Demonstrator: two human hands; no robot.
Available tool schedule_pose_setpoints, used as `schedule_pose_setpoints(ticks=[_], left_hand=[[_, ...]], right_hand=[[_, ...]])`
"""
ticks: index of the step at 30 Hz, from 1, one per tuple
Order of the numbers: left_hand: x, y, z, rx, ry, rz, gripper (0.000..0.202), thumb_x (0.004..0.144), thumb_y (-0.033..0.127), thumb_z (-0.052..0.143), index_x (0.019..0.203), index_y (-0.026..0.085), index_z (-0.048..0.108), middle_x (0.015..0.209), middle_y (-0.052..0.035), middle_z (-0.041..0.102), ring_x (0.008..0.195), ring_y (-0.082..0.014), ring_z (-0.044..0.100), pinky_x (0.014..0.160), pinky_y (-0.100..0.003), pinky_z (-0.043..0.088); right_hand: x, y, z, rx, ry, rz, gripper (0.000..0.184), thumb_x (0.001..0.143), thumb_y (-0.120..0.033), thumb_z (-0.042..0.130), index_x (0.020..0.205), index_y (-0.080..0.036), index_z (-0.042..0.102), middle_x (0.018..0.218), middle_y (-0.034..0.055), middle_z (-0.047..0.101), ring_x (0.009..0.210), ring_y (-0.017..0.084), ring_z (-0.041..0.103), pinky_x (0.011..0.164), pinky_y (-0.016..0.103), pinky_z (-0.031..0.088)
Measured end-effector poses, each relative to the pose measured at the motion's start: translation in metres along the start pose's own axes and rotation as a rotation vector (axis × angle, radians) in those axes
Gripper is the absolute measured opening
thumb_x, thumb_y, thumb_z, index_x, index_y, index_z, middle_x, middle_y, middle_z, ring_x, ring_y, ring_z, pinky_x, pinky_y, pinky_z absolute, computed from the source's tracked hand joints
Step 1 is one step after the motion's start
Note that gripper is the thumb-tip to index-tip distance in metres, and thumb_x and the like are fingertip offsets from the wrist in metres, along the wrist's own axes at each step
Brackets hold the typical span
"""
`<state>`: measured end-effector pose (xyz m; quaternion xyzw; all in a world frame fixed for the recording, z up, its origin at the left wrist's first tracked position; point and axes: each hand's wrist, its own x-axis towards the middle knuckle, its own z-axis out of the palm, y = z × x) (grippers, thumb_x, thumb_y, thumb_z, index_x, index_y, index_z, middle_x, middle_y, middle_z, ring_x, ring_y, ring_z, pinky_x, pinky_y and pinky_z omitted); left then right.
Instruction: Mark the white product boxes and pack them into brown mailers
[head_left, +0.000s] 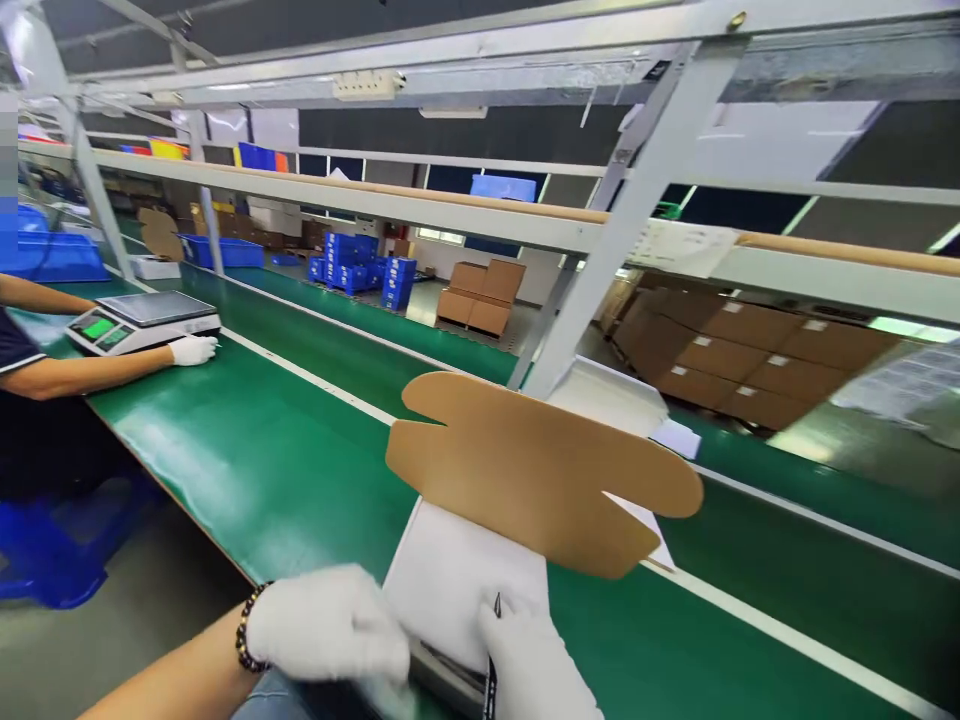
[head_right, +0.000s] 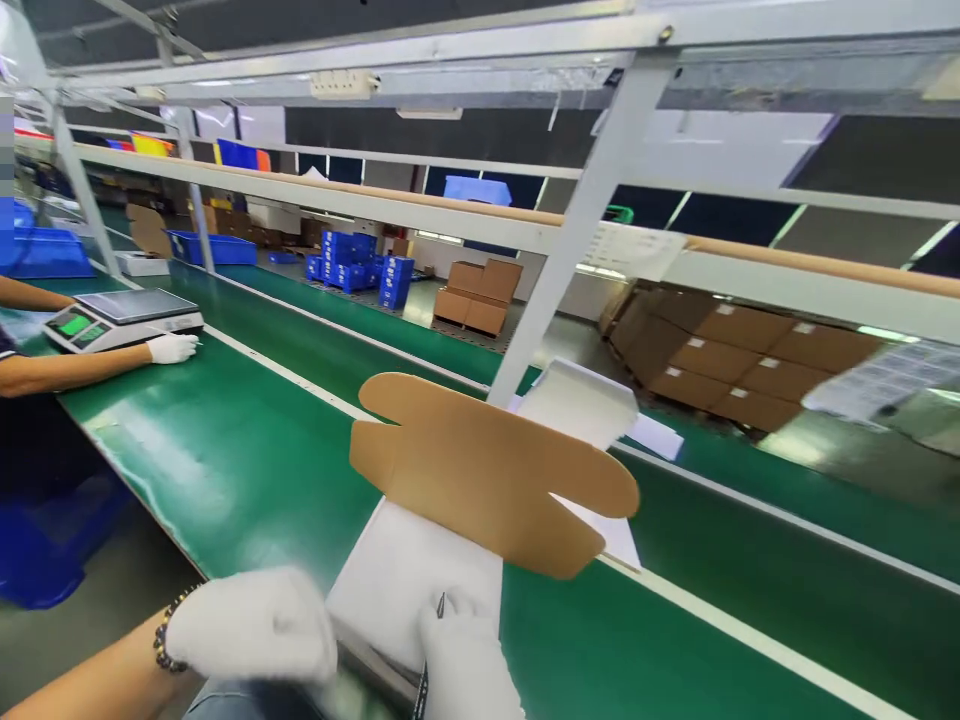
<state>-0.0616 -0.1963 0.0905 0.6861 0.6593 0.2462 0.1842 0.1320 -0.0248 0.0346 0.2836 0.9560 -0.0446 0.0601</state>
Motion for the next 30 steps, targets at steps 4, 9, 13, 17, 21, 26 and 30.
schedule_pose_setpoints(ticks=[4, 9, 13, 17, 21, 26, 30], left_hand=[[0.045, -0.004, 0.023, 0.160, 0.043, -0.095, 0.058, 0.098, 0.058, 0.036, 0.141, 0.025, 0.052, 0.148, -0.0068, 0.051, 0.137, -0.0311, 0.044, 0.113, -0.047, 0.037], [0.100, -0.011, 0.070, 0.316, -0.074, -0.065, 0.089, 0.083, 0.078, 0.045, 0.151, 0.022, 0.037, 0.160, -0.0155, 0.028, 0.148, -0.0410, 0.018, 0.118, -0.063, 0.015], [0.116, -0.012, 0.061, 0.381, -0.102, -0.030, 0.071, 0.089, 0.064, 0.047, 0.147, 0.023, 0.045, 0.147, -0.0169, 0.048, 0.136, -0.0413, 0.040, 0.110, -0.061, 0.030], [0.113, -0.008, 0.066, 0.403, -0.060, -0.007, 0.059, 0.094, 0.057, 0.042, 0.144, 0.027, 0.050, 0.142, -0.0159, 0.053, 0.128, -0.0396, 0.048, 0.102, -0.057, 0.042], [0.112, -0.015, 0.077, 0.271, 0.138, -0.119, 0.067, 0.093, 0.060, 0.042, 0.148, 0.021, 0.044, 0.156, -0.0155, 0.037, 0.146, -0.0421, 0.025, 0.114, -0.065, 0.023], [0.143, -0.036, 0.010, -0.299, 0.825, -0.208, 0.084, 0.092, 0.067, 0.037, 0.157, 0.018, 0.018, 0.166, -0.0102, 0.011, 0.152, -0.0276, 0.010, 0.124, -0.044, 0.012], [0.182, -0.045, -0.055, -0.861, 0.632, -0.375, 0.089, 0.095, 0.062, -0.001, 0.148, 0.003, 0.038, 0.145, -0.0252, 0.049, 0.138, -0.0346, 0.044, 0.113, -0.053, 0.036]], right_hand=[[-0.019, 0.027, -0.016, 0.213, 0.063, 0.010, 0.078, 0.068, -0.035, 0.066, 0.140, -0.010, 0.052, 0.144, 0.0195, 0.048, 0.133, 0.038, 0.042, 0.110, 0.050, 0.037], [-0.017, 0.031, -0.005, 0.193, 0.294, 0.124, 0.059, 0.083, -0.041, 0.059, 0.130, -0.006, 0.057, 0.142, 0.0220, 0.047, 0.136, 0.038, 0.035, 0.116, 0.052, 0.026], [-0.002, 0.022, -0.002, 0.134, 0.262, 0.191, 0.045, 0.087, -0.040, 0.056, 0.116, -0.007, 0.065, 0.136, 0.0229, 0.052, 0.127, 0.040, 0.043, 0.112, 0.055, 0.031], [0.015, 0.040, -0.002, 0.086, 0.182, 0.093, 0.063, 0.082, -0.030, 0.058, 0.138, -0.003, 0.050, 0.149, 0.0226, 0.041, 0.136, 0.039, 0.037, 0.116, 0.053, 0.026], [0.022, 0.067, 0.003, 0.176, 0.235, -0.053, 0.070, 0.075, -0.031, 0.063, 0.137, -0.003, 0.048, 0.146, 0.0239, 0.044, 0.138, 0.038, 0.037, 0.114, 0.054, 0.032], [0.015, 0.108, -0.028, 0.635, 1.296, 0.186, 0.029, 0.085, -0.040, 0.059, 0.105, -0.020, 0.053, 0.138, 0.0174, 0.053, 0.132, 0.029, 0.047, 0.108, 0.051, 0.039], [0.014, 0.157, -0.083, 1.075, 1.533, 0.485, 0.024, 0.090, -0.044, 0.047, 0.098, -0.021, 0.046, 0.130, 0.0162, 0.057, 0.126, 0.026, 0.053, 0.105, 0.053, 0.041]])
